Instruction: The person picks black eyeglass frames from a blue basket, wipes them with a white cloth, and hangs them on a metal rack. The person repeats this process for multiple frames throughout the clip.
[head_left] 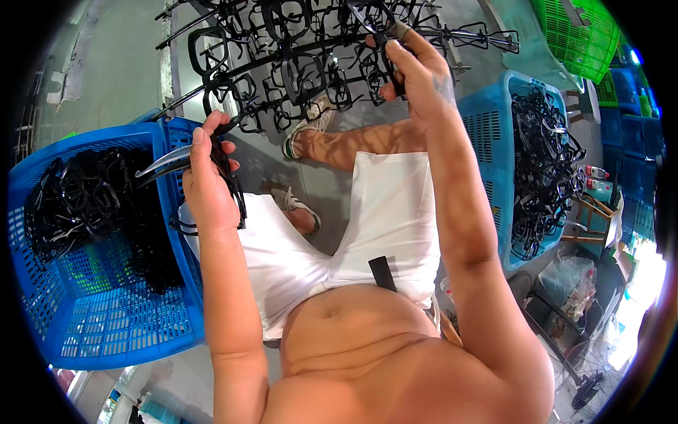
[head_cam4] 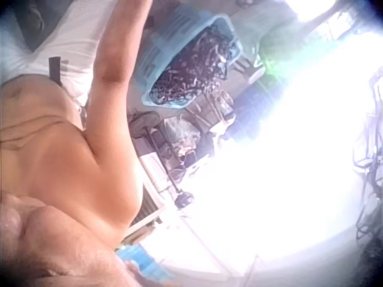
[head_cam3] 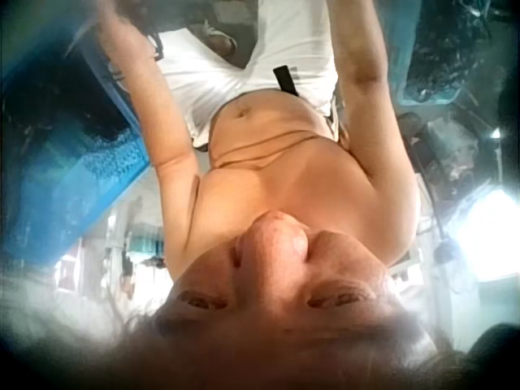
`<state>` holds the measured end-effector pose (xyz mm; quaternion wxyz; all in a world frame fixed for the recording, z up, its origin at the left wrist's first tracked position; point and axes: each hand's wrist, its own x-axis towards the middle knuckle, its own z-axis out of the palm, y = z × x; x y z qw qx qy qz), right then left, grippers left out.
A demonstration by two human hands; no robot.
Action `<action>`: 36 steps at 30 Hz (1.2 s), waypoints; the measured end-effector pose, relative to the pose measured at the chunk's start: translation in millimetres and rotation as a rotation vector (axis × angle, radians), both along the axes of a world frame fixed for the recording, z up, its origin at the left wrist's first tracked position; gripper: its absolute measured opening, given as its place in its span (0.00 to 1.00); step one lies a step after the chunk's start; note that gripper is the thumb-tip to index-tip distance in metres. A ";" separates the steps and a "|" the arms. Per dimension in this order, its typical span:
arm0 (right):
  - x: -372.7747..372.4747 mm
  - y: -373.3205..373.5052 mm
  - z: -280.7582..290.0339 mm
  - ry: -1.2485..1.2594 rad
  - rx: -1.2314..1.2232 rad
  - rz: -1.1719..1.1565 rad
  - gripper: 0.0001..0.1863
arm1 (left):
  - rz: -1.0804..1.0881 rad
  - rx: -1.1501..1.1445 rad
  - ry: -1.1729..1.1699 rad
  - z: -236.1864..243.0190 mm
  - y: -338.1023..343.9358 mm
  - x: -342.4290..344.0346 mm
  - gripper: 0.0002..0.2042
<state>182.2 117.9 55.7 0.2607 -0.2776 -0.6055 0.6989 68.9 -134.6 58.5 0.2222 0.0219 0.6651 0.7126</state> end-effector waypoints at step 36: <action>48.0 -196.9 81.2 0.713 -0.002 -0.209 0.29 | 0.110 0.470 -0.018 25.6 -91.7 48.1 0.20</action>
